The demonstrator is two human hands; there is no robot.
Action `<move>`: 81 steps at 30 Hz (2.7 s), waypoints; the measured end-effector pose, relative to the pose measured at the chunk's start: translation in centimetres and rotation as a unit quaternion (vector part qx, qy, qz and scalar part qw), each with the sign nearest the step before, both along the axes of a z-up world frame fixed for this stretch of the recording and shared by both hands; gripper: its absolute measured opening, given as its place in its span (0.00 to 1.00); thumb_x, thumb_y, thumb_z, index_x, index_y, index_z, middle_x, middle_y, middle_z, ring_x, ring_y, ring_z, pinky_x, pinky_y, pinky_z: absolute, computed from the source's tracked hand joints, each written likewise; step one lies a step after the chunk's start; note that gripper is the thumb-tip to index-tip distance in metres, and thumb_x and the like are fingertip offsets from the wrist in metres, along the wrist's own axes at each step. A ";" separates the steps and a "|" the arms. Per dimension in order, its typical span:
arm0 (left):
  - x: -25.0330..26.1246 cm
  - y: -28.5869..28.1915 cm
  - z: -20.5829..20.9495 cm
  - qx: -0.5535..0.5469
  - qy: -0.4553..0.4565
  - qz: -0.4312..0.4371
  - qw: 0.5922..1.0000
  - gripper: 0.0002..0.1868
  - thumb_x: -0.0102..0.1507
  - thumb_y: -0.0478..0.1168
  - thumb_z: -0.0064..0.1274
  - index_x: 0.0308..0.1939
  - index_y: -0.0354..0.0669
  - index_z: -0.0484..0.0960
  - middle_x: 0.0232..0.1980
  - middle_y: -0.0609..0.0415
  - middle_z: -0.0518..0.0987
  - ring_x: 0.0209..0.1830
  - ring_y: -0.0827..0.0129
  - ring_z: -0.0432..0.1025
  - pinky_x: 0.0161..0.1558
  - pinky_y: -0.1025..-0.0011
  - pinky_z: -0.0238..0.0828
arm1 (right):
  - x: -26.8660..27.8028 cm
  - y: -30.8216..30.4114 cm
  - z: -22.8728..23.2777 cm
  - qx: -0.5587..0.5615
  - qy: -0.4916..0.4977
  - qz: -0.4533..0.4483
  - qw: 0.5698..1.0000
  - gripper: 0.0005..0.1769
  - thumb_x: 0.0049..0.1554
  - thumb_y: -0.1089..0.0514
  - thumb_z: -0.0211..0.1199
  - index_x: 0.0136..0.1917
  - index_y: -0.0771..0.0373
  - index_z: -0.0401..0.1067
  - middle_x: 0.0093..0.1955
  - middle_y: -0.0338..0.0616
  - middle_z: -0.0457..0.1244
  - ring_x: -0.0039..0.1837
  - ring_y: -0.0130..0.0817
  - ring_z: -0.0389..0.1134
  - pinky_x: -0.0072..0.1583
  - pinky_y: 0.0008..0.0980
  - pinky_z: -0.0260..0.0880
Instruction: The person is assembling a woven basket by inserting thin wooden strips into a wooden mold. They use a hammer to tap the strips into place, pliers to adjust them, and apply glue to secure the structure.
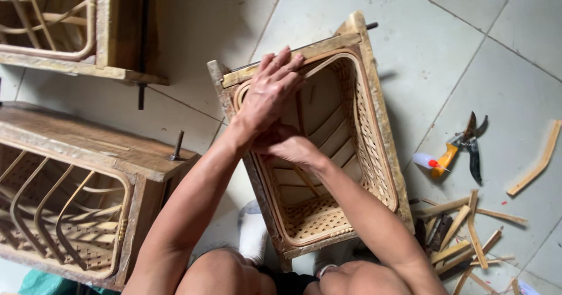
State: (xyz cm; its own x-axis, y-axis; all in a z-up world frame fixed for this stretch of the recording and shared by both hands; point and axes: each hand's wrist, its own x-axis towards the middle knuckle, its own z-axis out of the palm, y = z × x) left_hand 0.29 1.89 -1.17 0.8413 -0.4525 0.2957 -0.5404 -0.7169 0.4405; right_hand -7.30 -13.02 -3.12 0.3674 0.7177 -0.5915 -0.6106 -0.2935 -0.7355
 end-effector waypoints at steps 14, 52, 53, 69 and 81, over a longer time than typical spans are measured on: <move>0.8 -0.1 1.9 -0.006 -0.054 0.000 0.999 0.08 0.66 0.39 0.64 0.41 0.37 0.85 0.63 0.46 0.81 0.69 0.51 0.72 0.67 0.54 0.67 | 0.3 2.1 -4.2 0.221 0.182 -0.131 0.949 0.26 0.52 0.63 0.74 0.62 0.70 0.73 0.55 0.45 0.68 0.57 0.31 0.68 0.62 0.33 0.71; 0.9 0.1 2.2 -0.007 0.006 0.019 1.000 0.22 0.68 0.41 0.62 0.63 0.35 0.80 0.69 0.44 0.76 0.67 0.54 0.71 0.64 0.58 0.66 | 0.5 -4.3 0.1 0.037 -0.110 -0.765 0.634 0.33 0.65 0.34 0.54 0.56 0.69 0.70 0.46 0.49 0.67 0.47 0.35 0.70 0.55 0.34 0.74; 0.9 0.1 2.1 -0.002 0.002 0.019 1.000 0.22 0.68 0.41 0.62 0.63 0.35 0.80 0.70 0.45 0.76 0.67 0.55 0.71 0.65 0.58 0.66 | 0.5 -4.2 0.0 0.032 -0.113 -0.766 0.632 0.33 0.64 0.33 0.54 0.56 0.69 0.70 0.45 0.48 0.67 0.47 0.35 0.70 0.55 0.34 0.74; 1.1 -0.3 1.1 -0.045 -0.015 0.056 0.997 0.14 0.69 0.40 0.62 0.57 0.40 0.85 0.64 0.49 0.81 0.62 0.60 0.76 0.60 0.62 0.71 | -0.4 -3.8 0.1 0.025 -0.110 -0.771 0.627 0.33 0.64 0.33 0.54 0.55 0.68 0.71 0.44 0.46 0.67 0.46 0.34 0.70 0.55 0.35 0.75; 0.4 -0.9 2.9 -0.211 0.075 0.036 0.974 0.15 0.69 0.32 0.61 0.59 0.41 0.86 0.60 0.48 0.82 0.62 0.57 0.75 0.66 0.64 0.76 | -7.5 -8.1 7.5 0.084 -0.166 -0.476 0.860 0.20 0.67 0.48 0.57 0.62 0.66 0.71 0.49 0.46 0.70 0.49 0.32 0.73 0.53 0.32 0.77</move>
